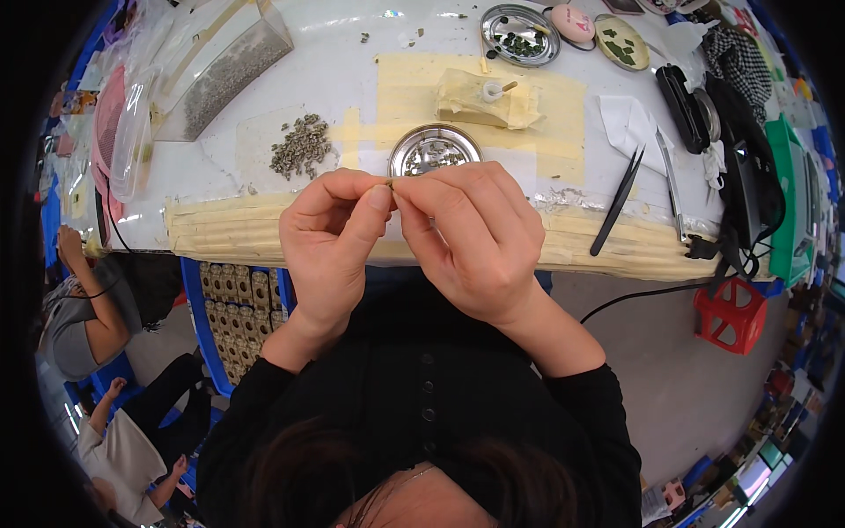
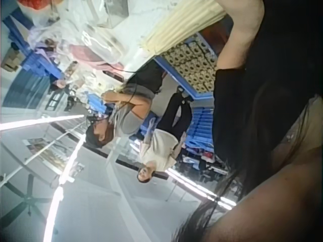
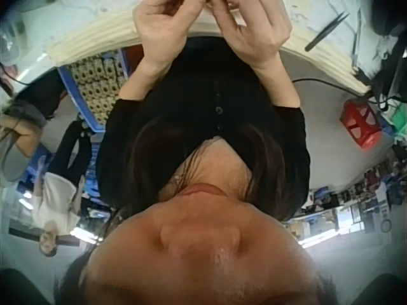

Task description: Assembling small mechanical components into a circular metal housing at a factory workbench.

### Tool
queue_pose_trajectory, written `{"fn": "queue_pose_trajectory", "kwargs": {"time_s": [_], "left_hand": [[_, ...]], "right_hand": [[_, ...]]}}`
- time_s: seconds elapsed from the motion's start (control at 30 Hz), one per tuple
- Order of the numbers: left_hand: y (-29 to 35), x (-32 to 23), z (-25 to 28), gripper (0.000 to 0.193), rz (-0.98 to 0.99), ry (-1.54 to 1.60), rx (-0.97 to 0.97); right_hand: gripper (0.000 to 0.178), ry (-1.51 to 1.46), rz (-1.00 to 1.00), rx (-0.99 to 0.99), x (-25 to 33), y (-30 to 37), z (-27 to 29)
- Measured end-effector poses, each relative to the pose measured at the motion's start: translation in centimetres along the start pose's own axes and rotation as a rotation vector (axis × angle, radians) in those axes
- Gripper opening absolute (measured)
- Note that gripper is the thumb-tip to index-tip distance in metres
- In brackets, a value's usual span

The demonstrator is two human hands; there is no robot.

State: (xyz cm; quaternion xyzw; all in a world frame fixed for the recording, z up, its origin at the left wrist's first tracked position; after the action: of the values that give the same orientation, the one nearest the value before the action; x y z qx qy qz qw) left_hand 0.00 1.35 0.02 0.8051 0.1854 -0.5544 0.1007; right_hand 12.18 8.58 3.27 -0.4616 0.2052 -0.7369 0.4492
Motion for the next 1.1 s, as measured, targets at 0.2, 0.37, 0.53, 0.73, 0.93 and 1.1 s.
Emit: {"fn": "queue_pose_trajectory", "kwargs": {"time_s": [0.2,0.37,0.53,0.73,0.93,1.1], "left_hand": [[-0.3,0.3,0.1,0.015,0.08,0.033,0.064],[-0.5,0.2,0.0,0.014,0.057,0.057,0.07],[-0.4,0.0,-0.4,0.015,0.005,0.001,0.034],[-0.9,0.6,0.1,0.015,0.091,0.058,0.133],[-1.0,0.1,0.4,0.014,0.278,0.089,0.324],[-0.9,-0.2,0.3,0.013,0.292,0.029,0.323]], "right_hand": [[0.025,0.057,0.043,0.024,0.0,0.1,0.4],[0.026,0.062,0.059,0.024,0.2,-0.1,0.5],[0.03,0.022,0.038,0.038,0.2,-0.1,0.7],[0.029,-0.109,-0.054,0.061,0.2,-0.1,1.6],[0.022,-0.327,-0.287,0.174,-0.2,-0.6,2.3],[0.019,-0.446,-0.279,0.264,-0.8,-0.5,2.1]]}}
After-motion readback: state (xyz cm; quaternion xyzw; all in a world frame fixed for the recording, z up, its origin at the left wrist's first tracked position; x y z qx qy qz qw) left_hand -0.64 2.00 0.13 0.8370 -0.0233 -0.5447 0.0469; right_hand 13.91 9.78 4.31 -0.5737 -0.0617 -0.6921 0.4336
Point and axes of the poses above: each hand's wrist, its own y-axis away from the middle knuckle, its own z-axis out of the back of the hand, x = y × z, the point moved 4 cm from there along -y, towards the middle knuckle, and after that the axes turned 4 degrees about x, right-handed, at the moved point
